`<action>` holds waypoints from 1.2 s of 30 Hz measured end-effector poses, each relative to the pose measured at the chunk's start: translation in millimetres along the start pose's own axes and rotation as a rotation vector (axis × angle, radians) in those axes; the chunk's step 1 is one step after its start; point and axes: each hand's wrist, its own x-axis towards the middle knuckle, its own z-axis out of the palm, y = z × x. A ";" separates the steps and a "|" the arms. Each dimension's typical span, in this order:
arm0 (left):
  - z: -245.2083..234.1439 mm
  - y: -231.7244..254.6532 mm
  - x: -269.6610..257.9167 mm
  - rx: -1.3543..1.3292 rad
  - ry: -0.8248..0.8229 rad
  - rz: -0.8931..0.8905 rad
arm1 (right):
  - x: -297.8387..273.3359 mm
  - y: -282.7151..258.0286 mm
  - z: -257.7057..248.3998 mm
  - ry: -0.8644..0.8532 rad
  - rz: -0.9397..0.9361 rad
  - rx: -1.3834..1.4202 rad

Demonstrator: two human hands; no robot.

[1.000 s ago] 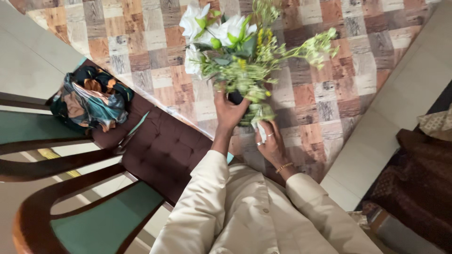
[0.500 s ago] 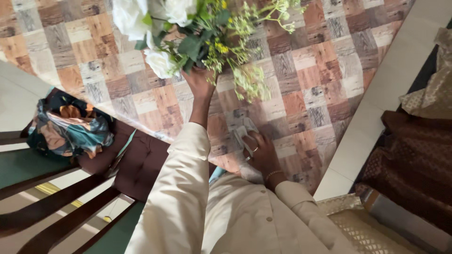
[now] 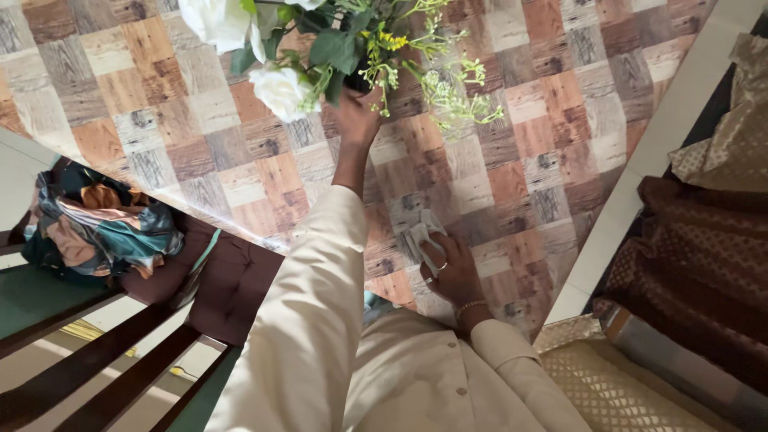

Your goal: The person wipes a flower vase and a tabletop with a cloth, then lifts a chair cushion to wipe down the chair seat and frame.

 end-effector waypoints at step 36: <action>-148.2 65.7 -295.2 0.935 -0.494 0.194 | -56.7 11.7 -44.6 0.418 0.120 -0.090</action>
